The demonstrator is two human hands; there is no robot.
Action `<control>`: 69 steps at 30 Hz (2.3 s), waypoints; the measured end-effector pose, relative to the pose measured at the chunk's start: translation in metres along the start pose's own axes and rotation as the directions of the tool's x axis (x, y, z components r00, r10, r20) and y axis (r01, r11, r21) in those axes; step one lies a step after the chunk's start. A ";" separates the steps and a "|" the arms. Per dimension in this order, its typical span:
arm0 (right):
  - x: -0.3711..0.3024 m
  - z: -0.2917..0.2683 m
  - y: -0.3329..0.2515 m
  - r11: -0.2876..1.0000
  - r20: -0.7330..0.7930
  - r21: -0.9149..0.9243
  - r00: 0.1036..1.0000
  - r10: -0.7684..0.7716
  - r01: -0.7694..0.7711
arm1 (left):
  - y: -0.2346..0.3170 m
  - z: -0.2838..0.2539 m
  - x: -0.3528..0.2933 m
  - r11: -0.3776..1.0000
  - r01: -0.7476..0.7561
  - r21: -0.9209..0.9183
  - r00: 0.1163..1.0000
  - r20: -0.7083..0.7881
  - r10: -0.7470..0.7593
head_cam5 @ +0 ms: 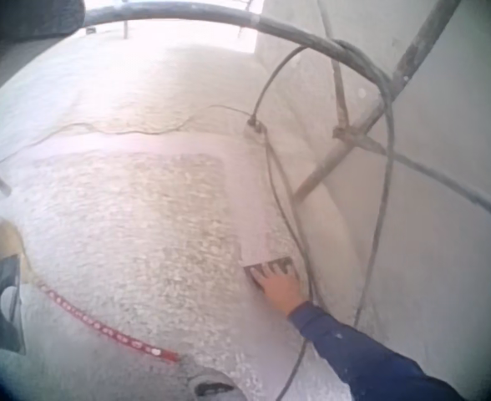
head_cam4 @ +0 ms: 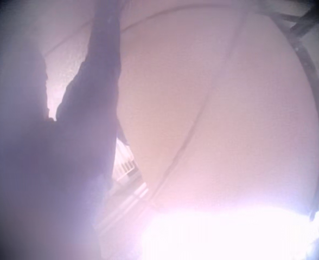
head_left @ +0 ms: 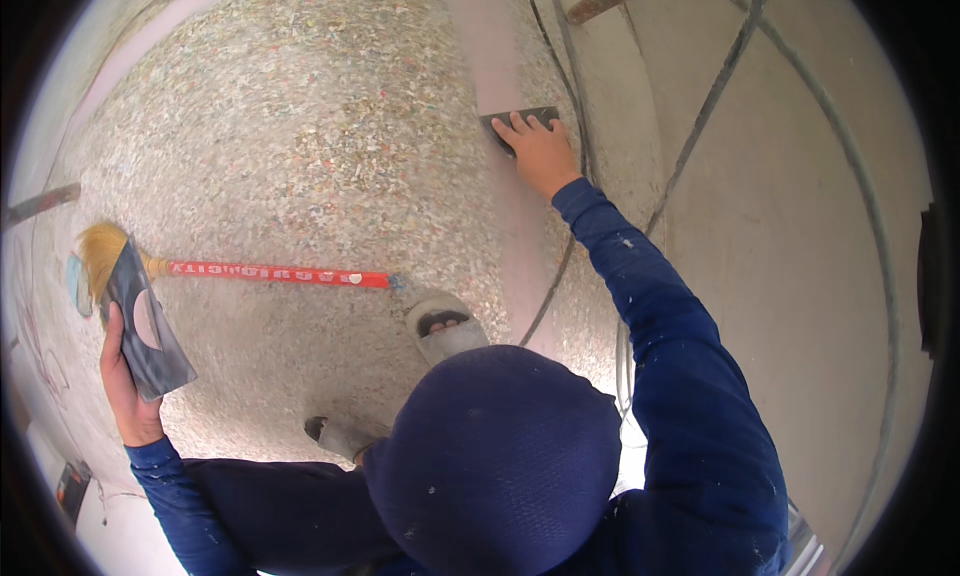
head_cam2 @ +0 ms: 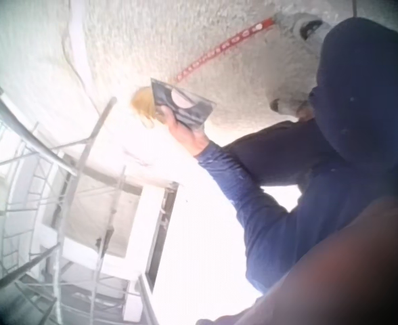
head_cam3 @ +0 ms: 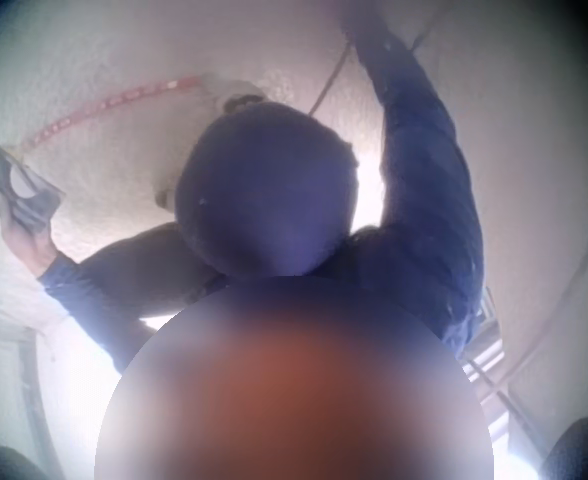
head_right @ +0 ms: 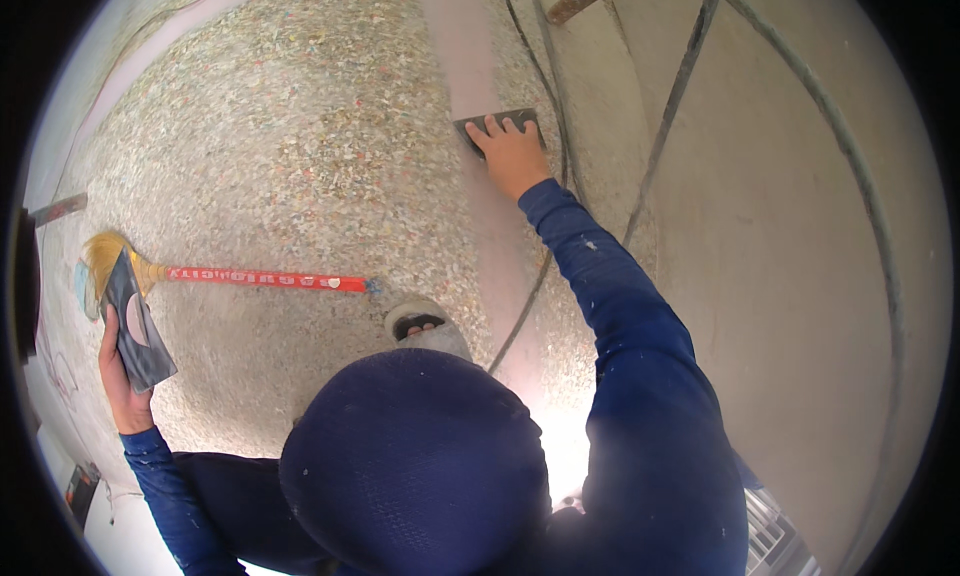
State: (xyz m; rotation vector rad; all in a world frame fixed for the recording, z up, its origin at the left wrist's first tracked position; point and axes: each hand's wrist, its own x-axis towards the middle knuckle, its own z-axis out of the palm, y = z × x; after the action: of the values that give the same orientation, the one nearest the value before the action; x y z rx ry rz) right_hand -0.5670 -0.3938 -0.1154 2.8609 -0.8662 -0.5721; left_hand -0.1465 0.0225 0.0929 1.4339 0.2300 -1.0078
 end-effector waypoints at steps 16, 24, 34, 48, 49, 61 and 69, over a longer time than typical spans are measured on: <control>-0.123 0.001 -0.044 0.983 -0.054 0.160 0.993 0.106 -0.096 | 0.002 -0.004 -0.014 0.998 -0.003 -0.069 1.000 -0.007 0.003; 0.080 -0.027 0.024 0.990 -0.180 0.133 0.981 0.070 -0.047 | 0.007 -0.007 -0.022 0.998 -0.016 -0.053 1.000 0.002 0.016; 0.078 -0.015 0.014 0.997 0.064 -0.070 0.997 0.046 -0.041 | 0.001 -0.010 -0.025 0.997 -0.007 -0.073 0.999 -0.054 0.003; -0.057 0.006 -0.026 1.000 0.074 -0.007 0.997 -0.010 0.011 | -0.002 0.007 0.002 1.000 -0.009 -0.023 0.999 0.042 0.010; -0.065 0.007 -0.029 1.000 0.071 -0.002 0.997 -0.012 0.013 | -0.002 0.007 0.002 1.000 -0.006 -0.019 0.998 0.060 0.008; -0.169 0.040 -0.070 0.990 0.086 0.128 0.996 0.039 -0.050 | -0.001 0.037 0.019 0.999 -0.034 0.025 0.987 0.157 0.029; -0.205 -0.015 -0.083 0.923 0.160 0.334 0.977 0.141 -0.188 | -0.024 0.125 0.024 0.968 0.252 0.003 0.727 0.659 -0.192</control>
State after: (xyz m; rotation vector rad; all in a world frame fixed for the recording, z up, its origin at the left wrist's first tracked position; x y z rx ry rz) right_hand -0.6756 -0.2118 -0.0516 3.0369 -1.3418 -0.6533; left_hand -0.2017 -0.0943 0.0833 0.9016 -0.0790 -1.6236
